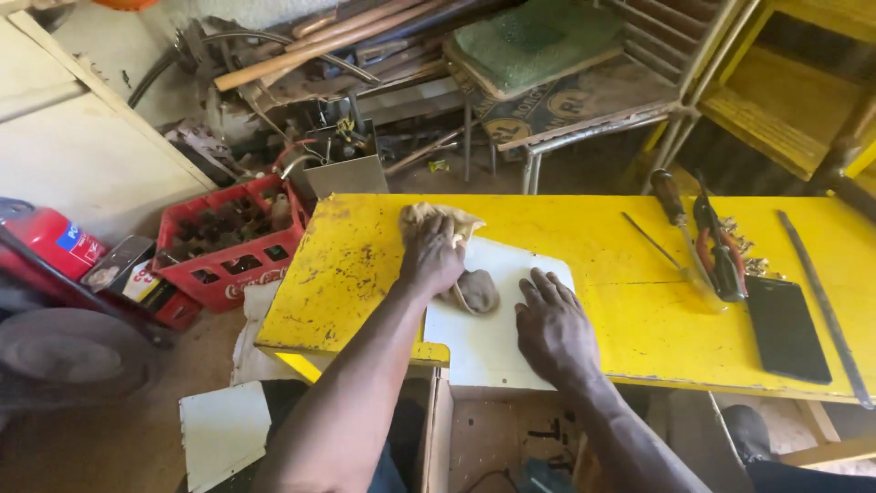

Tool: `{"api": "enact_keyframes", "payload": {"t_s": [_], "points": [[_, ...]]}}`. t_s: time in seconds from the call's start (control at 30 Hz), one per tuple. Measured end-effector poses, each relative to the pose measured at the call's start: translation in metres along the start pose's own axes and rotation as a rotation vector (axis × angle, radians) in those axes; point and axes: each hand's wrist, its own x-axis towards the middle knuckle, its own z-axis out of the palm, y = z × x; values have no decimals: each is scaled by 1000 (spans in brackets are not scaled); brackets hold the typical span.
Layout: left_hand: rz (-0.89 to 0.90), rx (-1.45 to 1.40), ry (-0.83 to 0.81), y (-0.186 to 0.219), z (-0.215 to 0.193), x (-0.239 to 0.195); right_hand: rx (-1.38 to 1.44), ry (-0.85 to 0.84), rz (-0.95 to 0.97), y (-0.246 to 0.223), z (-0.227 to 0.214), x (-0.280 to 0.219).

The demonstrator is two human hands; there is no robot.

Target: Tracing a paper template onto a metal sheet using a metal scribe to mark it for cutting.

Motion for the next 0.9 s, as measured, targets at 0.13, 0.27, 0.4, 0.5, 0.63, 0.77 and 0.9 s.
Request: {"api": "enact_keyframes", "payload": {"t_s": [0.13,0.27,0.4,0.5,0.63,0.77,0.9], "points": [[75,-70,-12,18,-45,-43,-27,-38,33,-8,-11,-5],[67,-47,-115,39,-97,-107,-33,40,-33,6,6,4],[205,39,-127,53,-107,-153,71,53,-45,8,13,5],[172,-11,-127,57,-104,-145,69,12,-58,6,13,2],[46,47,-122,65,-82,-84,-29,-5,20,5,12,0],[-4,53,-190,56,-28,-25,14,203,-173,28,35,7],[228,94,-115,102,-2,-41,521,319,182,9,8,-6]]}}
